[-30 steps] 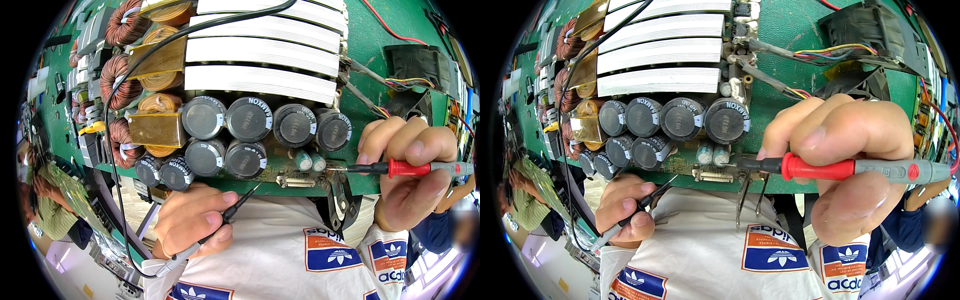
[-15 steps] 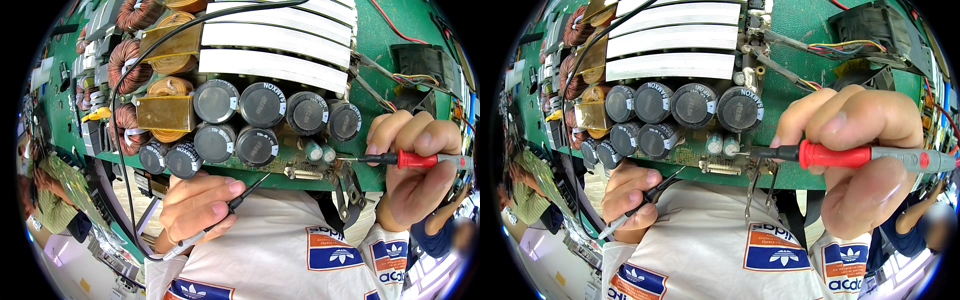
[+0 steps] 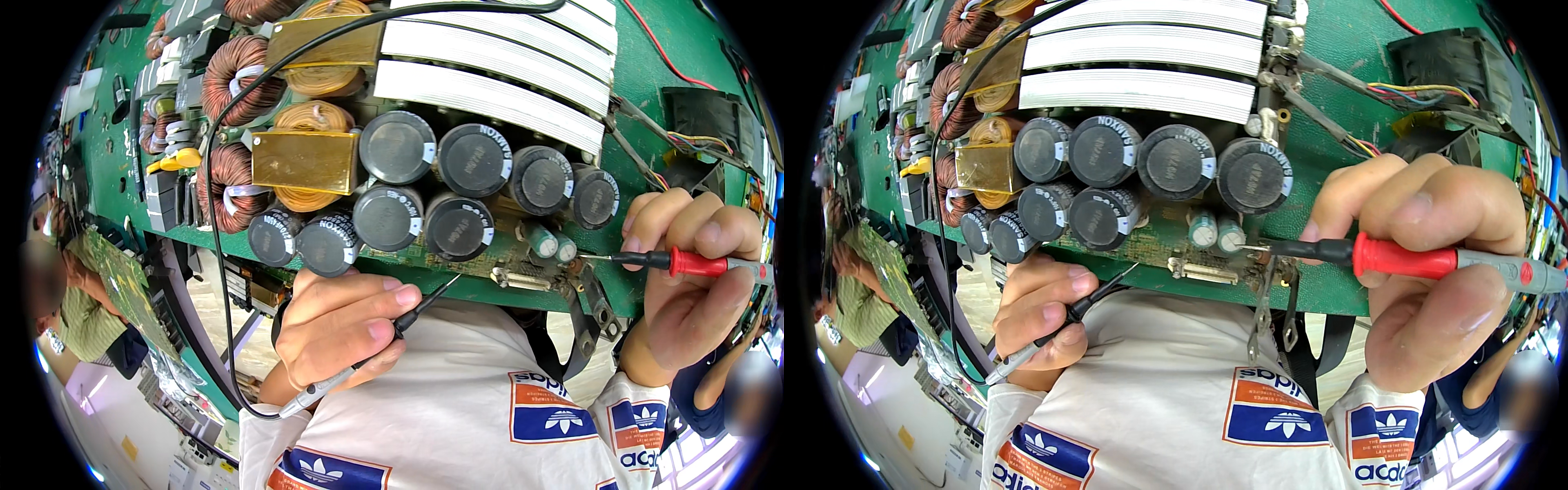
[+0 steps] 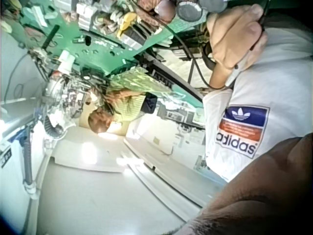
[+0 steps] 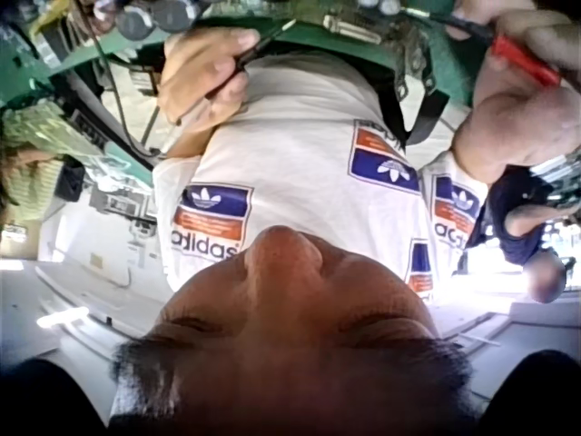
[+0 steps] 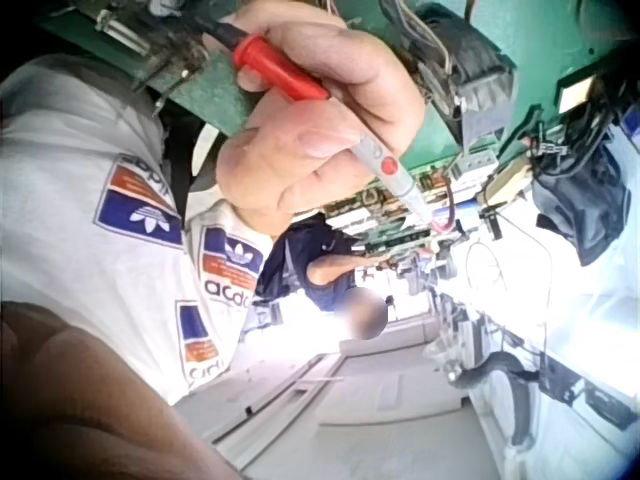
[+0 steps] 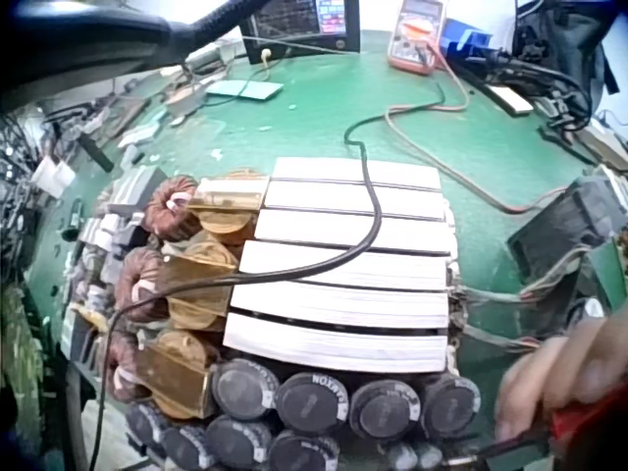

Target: The person holds and turns over a large electronic circuit board containing multiple capacitors and inductors. They use a soldering iron and a probe to work on specific solder points on the underside of the board and reach out to adjust a multimeter on the workbench.

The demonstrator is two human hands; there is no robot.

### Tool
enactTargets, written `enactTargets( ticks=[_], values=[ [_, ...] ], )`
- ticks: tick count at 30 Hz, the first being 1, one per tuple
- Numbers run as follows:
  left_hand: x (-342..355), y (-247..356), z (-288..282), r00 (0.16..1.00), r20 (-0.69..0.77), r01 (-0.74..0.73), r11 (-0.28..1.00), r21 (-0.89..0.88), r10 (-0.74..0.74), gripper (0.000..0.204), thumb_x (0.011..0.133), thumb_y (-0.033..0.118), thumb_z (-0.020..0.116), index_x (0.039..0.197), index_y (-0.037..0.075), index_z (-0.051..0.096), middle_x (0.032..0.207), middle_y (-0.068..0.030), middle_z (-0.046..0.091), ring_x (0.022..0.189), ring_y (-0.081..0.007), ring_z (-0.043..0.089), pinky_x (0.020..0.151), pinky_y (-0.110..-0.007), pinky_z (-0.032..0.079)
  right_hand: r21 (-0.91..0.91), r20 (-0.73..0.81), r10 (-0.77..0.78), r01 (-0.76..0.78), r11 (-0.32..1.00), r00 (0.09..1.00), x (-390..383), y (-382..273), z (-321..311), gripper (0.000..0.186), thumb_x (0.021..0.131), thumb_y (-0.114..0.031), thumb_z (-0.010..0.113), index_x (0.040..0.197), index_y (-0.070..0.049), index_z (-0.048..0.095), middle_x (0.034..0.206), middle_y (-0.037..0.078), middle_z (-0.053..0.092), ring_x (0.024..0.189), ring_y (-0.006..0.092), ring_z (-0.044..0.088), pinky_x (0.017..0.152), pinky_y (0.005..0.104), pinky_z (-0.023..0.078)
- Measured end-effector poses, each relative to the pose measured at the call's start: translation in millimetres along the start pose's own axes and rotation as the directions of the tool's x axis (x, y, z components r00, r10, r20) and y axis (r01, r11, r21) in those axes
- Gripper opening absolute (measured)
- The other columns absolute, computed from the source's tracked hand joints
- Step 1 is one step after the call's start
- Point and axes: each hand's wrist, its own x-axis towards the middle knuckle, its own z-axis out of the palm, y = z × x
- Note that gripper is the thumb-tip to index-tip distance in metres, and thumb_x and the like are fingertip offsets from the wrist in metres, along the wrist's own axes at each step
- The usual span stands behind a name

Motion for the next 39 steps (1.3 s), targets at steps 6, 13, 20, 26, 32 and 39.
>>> enactTargets(
  ticks=[6,13,20,26,32,39],
  values=[
    [-9.9,-3.5,-10.0,0.997,-0.079,0.001,0.999,0.043,0.003,0.042,0.081,0.008,0.075,0.116,0.008,0.052,0.103,-0.0186,0.072,0.087,-0.0289,0.066,0.074,-0.041,0.046,0.007,-0.043,0.013,-0.012,1.0,0.999,0.9,-2.1,8.0,0.036,0.106,-0.042,0.035,0.113,-0.008,0.047,0.081,0.006,0.044,0.075,0.0218,0.05,0.07,0.0382,0.04],
    [-18.1,-9.4,-15.0,0.989,-0.15,-0.005,0.997,0.078,0.016,0.04,0.086,0.01,0.071,0.12,0.007,0.051,0.103,-0.0186,0.071,0.084,-0.0284,0.062,0.075,-0.042,0.046,-0.03,-0.048,0.026,-0.027,0.999,0.999,3.1,-7.1,11.2,0.035,0.105,-0.042,0.037,0.112,-0.009,0.048,0.078,0.004,0.043,0.075,0.0212,0.05,0.072,0.0389,0.039],
    [-19.5,-9.3,-14.3,0.987,-0.159,0.008,0.997,0.072,0.004,0.04,0.087,0.011,0.071,0.121,0.007,0.051,0.102,-0.018,0.071,0.085,-0.0283,0.062,0.075,-0.042,0.046,-0.038,-0.036,0.033,-0.034,0.999,0.999,4.1,-7.9,10.2,0.034,0.105,-0.041,0.038,0.112,-0.01,0.049,0.077,0.003,0.043,0.076,0.0204,0.05,0.072,0.0388,0.039],
    [-20.8,-10.7,-13.1,0.987,-0.162,-0.002,0.996,0.094,0.017,0.036,0.091,0.015,0.066,0.122,0.008,0.048,0.099,-0.0171,0.07,0.081,-0.0271,0.061,0.075,-0.044,0.047,-0.034,-0.028,0.036,-0.037,0.999,0.999,4.0,-6.7,10.8,0.033,0.105,-0.041,0.037,0.111,-0.01,0.048,0.077,0.002,0.043,0.076,0.0202,0.05,0.073,0.0392,0.038],
    [-10.7,-8.4,-13.9,0.991,-0.118,-0.039,0.986,0.161,0.059,0.037,0.092,0.016,0.063,0.124,0.007,0.046,0.098,-0.0173,0.069,0.08,-0.0272,0.061,0.076,-0.046,0.048,-0.047,-0.033,0.039,-0.041,0.998,0.999,4.9,-11.2,9.2,0.033,0.105,-0.041,0.037,0.11,-0.01,0.047,0.077,0.003,0.043,0.075,0.0206,0.05,0.072,0.0391,0.039],
    [-11.3,-3.0,-10.7,0.996,-0.075,-0.048,0.998,-0.046,0.044,0.058,0.075,0.004,0.076,0.126,0.005,0.049,0.105,-0.0235,0.068,0.086,-0.033,0.066,0.069,-0.043,0.048,-0.004,-0.038,0.017,-0.017,1.0,0.999,3.6,-4.4,7.0,0.035,0.104,-0.045,0.039,0.103,-0.011,0.046,0.076,0.004,0.044,0.07,0.0202,0.05,0.069,0.0382,0.039]
  ],
)
